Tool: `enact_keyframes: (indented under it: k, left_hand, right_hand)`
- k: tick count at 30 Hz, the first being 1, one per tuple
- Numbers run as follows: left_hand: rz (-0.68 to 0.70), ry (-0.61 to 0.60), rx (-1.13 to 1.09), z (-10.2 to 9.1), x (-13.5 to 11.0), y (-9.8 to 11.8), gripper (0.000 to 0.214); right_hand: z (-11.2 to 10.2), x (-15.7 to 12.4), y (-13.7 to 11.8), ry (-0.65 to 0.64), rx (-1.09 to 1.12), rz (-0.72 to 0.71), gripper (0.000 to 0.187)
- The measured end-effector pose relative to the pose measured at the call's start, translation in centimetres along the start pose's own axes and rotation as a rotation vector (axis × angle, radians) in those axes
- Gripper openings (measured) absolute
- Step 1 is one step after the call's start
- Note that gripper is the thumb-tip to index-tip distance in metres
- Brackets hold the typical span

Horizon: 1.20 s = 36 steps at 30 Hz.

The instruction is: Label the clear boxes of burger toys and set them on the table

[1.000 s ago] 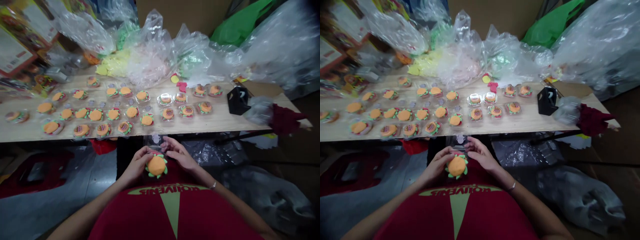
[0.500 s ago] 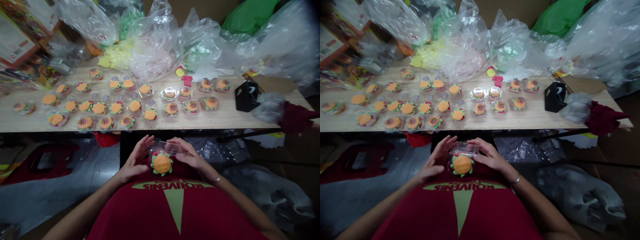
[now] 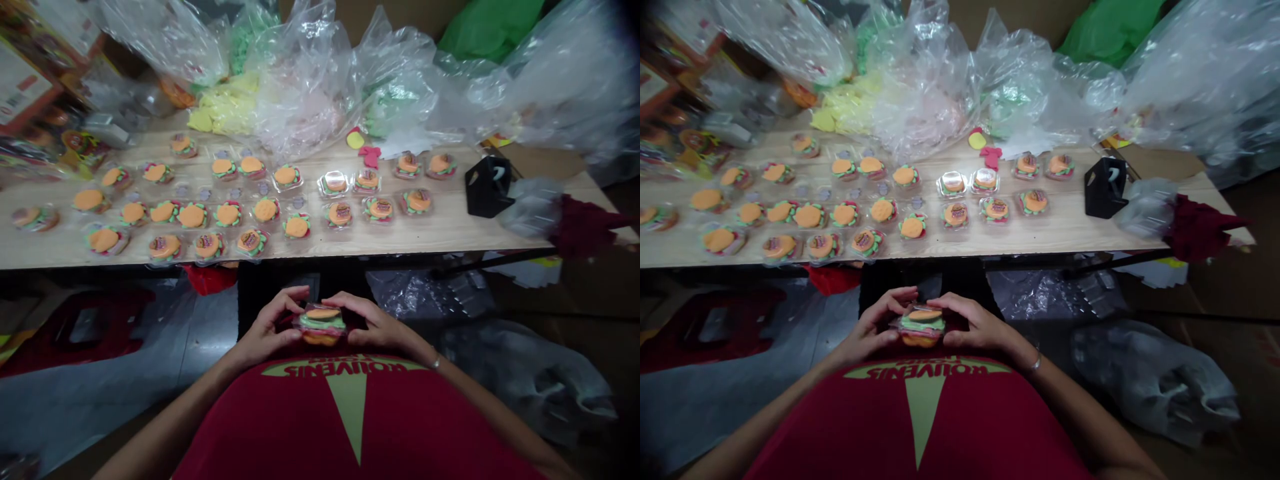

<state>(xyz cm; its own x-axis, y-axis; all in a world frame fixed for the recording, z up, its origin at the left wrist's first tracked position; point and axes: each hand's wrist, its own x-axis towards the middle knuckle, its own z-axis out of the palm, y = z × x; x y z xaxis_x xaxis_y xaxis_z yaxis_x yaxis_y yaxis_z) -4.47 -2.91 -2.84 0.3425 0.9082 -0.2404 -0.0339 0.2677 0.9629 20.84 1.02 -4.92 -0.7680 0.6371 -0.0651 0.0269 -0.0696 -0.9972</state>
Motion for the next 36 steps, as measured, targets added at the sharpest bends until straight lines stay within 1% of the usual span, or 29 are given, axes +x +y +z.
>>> enact_keyframes:
  k: [3, 5, 7, 10, 12, 14, 16, 20, 22, 24, 26, 28, 30, 33, 34, 36]
  left_hand:
    - [0.015, -0.004, 0.009, 0.8, 0.6, 0.7, 0.036]
    - [0.009, 0.007, 0.056, 1.2, 1.2, 0.9, 0.038]
    - [-0.003, 0.044, 0.092, 1.4, 1.8, 0.7, 0.036]
    - [-0.084, 0.100, 0.077, 1.6, 2.7, 0.4, 0.035]
    - [-0.133, 0.119, 0.071, 1.7, 3.0, 0.4, 0.037]
    - [-0.168, 0.106, 0.072, 1.7, 3.3, 0.7, 0.040]
    - [-0.190, 0.082, 0.085, 1.7, 3.4, 1.1, 0.041]
    - [-0.187, 0.072, 0.136, 1.4, 3.4, 1.7, 0.037]
    - [-0.191, 0.078, 0.138, 1.2, 3.5, 1.6, 0.035]
    - [-0.207, 0.058, 0.108, 1.1, 3.6, 1.3, 0.034]
    - [-0.216, 0.033, 0.071, 1.1, 3.7, 1.1, 0.034]
    - [-0.213, 0.032, 0.066, 1.1, 3.7, 1.0, 0.033]
    - [-0.205, 0.051, 0.084, 1.2, 3.7, 0.9, 0.033]
    - [-0.191, 0.079, 0.070, 1.6, 3.7, 0.5, 0.033]
    - [-0.194, 0.093, 0.028, 1.9, 3.6, 0.2, 0.033]
    - [-0.203, 0.148, -0.123, 2.4, 3.5, -0.4, 0.033]
  right_hand:
    - [0.4, 0.5, 0.5, 0.052, 0.001, -0.038, 0.059]
    - [0.7, 0.8, 0.7, 0.110, -0.006, -0.057, 0.055]
    - [1.1, 1.1, 0.9, 0.231, -0.021, -0.063, 0.048]
    - [1.6, 1.5, 1.0, 0.451, -0.068, -0.079, 0.028]
    - [1.7, 1.7, 0.9, 0.528, -0.120, -0.097, 0.017]
    - [1.7, 1.9, 0.8, 0.540, -0.160, -0.106, 0.013]
    - [1.5, 2.0, 0.7, 0.539, -0.172, -0.091, 0.013]
    - [1.0, 2.0, 0.8, 0.527, -0.127, -0.031, 0.012]
    - [0.6, 2.1, 0.8, 0.488, -0.087, 0.001, 0.012]
    - [0.0, 2.4, 0.4, 0.419, -0.068, 0.026, 0.011]
    - [-0.5, 2.8, -0.2, 0.360, -0.113, 0.037, 0.010]
    - [-0.8, 3.2, -0.8, 0.340, -0.207, 0.030, 0.011]
    - [-0.9, 3.5, -1.1, 0.365, -0.282, 0.025, 0.013]
    - [-0.5, 3.4, -0.7, 0.433, -0.303, 0.040, 0.015]
    - [-0.3, 3.3, -0.4, 0.462, -0.300, 0.047, 0.015]
    - [-0.1, 3.1, 0.3, 0.535, -0.267, 0.062, 0.015]
